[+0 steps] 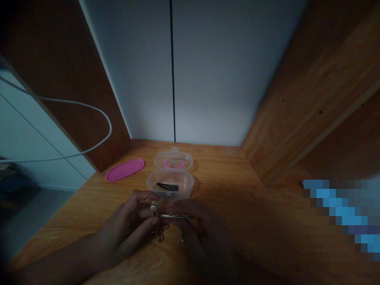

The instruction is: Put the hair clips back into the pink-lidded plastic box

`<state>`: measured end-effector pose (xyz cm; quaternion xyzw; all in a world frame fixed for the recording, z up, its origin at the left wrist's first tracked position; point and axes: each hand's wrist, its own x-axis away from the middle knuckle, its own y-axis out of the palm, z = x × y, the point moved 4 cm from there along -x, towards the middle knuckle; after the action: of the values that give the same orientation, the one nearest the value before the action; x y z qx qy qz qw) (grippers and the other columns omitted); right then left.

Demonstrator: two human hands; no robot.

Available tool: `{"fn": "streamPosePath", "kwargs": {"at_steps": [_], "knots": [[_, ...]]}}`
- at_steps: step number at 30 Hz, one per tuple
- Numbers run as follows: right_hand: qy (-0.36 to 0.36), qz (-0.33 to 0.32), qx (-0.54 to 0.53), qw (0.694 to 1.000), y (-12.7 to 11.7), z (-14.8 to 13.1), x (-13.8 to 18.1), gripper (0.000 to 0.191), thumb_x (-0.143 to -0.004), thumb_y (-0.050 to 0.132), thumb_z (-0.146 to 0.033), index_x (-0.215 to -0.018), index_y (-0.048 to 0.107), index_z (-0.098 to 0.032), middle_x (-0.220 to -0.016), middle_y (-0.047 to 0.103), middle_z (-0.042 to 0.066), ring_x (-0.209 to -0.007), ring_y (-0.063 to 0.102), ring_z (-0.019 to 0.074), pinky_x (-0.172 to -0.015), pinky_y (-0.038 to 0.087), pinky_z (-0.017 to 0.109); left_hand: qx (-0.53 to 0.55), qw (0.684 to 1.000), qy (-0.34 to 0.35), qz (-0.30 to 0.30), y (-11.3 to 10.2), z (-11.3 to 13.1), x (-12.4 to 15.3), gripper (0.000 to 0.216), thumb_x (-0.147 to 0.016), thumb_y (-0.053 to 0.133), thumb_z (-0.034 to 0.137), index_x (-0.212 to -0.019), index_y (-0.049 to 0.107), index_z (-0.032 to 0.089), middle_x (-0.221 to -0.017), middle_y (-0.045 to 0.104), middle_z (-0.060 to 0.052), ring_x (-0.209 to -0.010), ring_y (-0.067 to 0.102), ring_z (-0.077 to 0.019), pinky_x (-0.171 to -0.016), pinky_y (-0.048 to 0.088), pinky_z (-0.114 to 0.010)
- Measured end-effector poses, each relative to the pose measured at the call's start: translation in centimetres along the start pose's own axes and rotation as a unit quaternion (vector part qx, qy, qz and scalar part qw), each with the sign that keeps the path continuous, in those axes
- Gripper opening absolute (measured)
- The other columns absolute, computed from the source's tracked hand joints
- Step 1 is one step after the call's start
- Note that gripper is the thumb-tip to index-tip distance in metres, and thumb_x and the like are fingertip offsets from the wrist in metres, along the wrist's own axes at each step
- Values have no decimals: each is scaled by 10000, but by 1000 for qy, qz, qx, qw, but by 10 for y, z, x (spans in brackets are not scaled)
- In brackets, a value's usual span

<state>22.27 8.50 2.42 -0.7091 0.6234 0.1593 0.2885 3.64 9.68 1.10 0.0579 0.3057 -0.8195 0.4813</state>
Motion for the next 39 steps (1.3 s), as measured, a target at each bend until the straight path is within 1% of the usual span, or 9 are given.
{"fn": "streamPosePath", "kwargs": {"at_steps": [3, 6, 14, 17, 19, 22, 30, 35, 39], "knots": [[0, 12, -79, 997, 4, 0, 2, 301, -919, 575, -74, -1091, 584, -321, -991, 699, 8, -943, 713, 175, -840, 597, 317, 96, 995, -12, 11, 3, -7, 4, 409, -1009, 425, 187, -1389, 280, 233, -901, 704, -71, -765, 699, -168, -630, 580, -264], [8, -8, -140, 990, 10, 0, 4, 303, -940, 526, -64, -1087, 530, -329, -954, 652, 3, -879, 710, 174, -778, 607, 330, 80, 997, 8, 11, 2, -8, 5, 370, -1014, 412, 175, -1367, 345, 262, -882, 686, -54, -759, 684, -160, -649, 580, -272], [76, -47, -112, 990, 14, 11, 8, 494, -925, 621, -147, -1329, 452, -376, -887, 703, -17, -814, 695, 137, -792, 587, 289, 44, 998, 47, 13, -1, -1, 0, 487, -960, 517, 127, -1402, 347, 239, -903, 669, -62, -754, 676, -158, -641, 562, -252], [132, -39, -129, 982, 12, 18, 7, 460, -960, 595, -220, -1373, 443, -356, -872, 744, 0, -744, 702, 128, -722, 594, 267, 53, 998, 41, 10, 0, -1, 0, 515, -946, 535, 119, -1404, 341, 253, -943, 671, -72, -781, 676, -164, -654, 568, -261], [164, -30, -134, 977, 11, 21, 6, 376, -967, 588, -282, -1335, 516, -301, -872, 756, 30, -682, 689, 128, -650, 586, 250, 60, 997, 37, 11, 1, -1, 0, 551, -932, 551, 114, -1411, 326, 268, -936, 666, -63, -771, 669, -162, -654, 572, -270], [180, -36, -97, 978, 9, 21, 3, 208, -940, 618, -365, -1061, 714, -225, -869, 755, 64, -638, 663, 135, -637, 577, 263, 69, 997, 30, 18, 2, -4, 2, 633, -888, 603, 103, -1422, 313, 278, -932, 651, -51, -788, 658, -170, -689, 580, -300], [136, -40, -47, 989, 3, 17, -1, 445, -970, 514, -481, -703, 726, -196, -650, 657, 33, -575, 613, 134, -532, 484, 223, 110, 994, 13, 19, 5, -11, 4, 653, -882, 609, 80, -1428, 302, 267, -890, 603, -28, -800, 621, -157, -710, 578, -286], [193, -92, -114, 970, 12, 24, 9, 415, -1016, 416, -475, -861, 668, -184, -503, 395, -64, -404, 338, 82, -387, 273, 193, 103, 995, 6, -9, 5, -8, 1, 585, -928, 535, 103, -1434, 281, 250, -941, 627, -58, -802, 622, -162, -707, 586, -298], [192, -129, -115, 966, 16, 21, 11, 345, -1034, 383, -447, -971, 615, -198, -606, 457, -48, -462, 368, 84, -430, 296, 198, 72, 997, 9, -26, 4, -6, 0, 567, -938, 534, 112, -1427, 281, 248, -974, 653, -67, -814, 648, -166, -733, 582, -313]]}}
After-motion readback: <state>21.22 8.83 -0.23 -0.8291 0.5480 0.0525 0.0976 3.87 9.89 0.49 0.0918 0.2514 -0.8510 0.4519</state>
